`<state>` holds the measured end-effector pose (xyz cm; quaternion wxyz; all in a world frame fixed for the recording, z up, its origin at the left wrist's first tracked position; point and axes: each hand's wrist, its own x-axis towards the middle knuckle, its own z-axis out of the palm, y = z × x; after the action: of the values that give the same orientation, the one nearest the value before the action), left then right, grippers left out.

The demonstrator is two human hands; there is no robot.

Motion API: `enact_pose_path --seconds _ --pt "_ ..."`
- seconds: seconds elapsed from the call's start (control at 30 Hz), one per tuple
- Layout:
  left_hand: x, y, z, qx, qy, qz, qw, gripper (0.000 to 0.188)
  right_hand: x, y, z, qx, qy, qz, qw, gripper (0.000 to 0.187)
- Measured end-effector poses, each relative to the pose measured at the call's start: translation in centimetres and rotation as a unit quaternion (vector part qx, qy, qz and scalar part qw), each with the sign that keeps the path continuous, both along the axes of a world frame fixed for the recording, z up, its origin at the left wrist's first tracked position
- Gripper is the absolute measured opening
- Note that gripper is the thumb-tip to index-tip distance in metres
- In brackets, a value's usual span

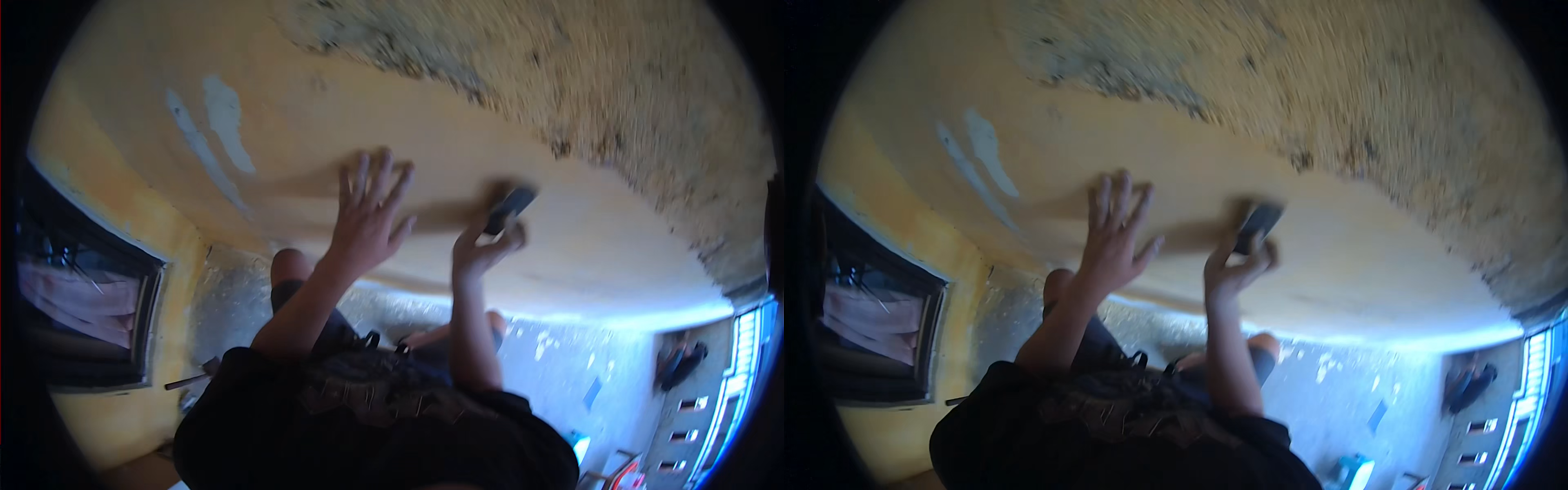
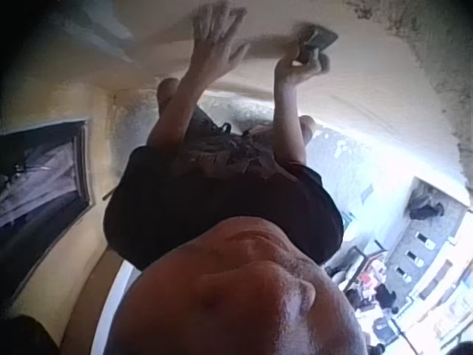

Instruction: The recorder uses a sanding block to smooth out patches on a yellow wall.

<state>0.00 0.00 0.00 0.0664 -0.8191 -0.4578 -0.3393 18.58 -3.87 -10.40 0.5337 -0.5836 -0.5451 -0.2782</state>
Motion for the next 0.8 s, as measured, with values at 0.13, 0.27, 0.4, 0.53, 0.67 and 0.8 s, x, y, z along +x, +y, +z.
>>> enact_pose_path --seconds 0.13,0.27,0.4,0.53,0.67,0.8 --pt "1.1 -0.6 -1.3 -0.028 -0.025 -0.019 0.999 0.078 0.6 -3.3 -7.3 -0.198 -0.110 0.177 0.958 0.048" --pt "-0.8 -2.2 -2.5 -0.094 -0.061 -0.064 0.992 0.078 -0.9 -9.6 -13.0 -0.350 -0.035 0.179 0.919 0.044" --pt "-0.3 -2.7 -3.8 -0.108 -0.114 -0.114 0.981 0.067 -0.5 -9.5 -14.0 -0.425 0.052 0.144 0.892 0.042" --pt "-0.8 -0.4 -2.1 0.055 -0.219 -0.081 0.971 0.060 -0.3 -7.8 -13.7 -0.457 0.086 0.129 0.876 0.040" --pt "-4.5 4.7 3.3 0.228 -0.322 0.049 0.918 0.074 0.5 -8.5 -16.4 -0.483 0.081 0.133 0.861 0.041" --pt "-6.4 7.5 7.1 0.222 -0.316 0.107 0.916 0.083 2.4 -8.8 -20.9 -0.490 0.205 0.189 0.826 0.038"
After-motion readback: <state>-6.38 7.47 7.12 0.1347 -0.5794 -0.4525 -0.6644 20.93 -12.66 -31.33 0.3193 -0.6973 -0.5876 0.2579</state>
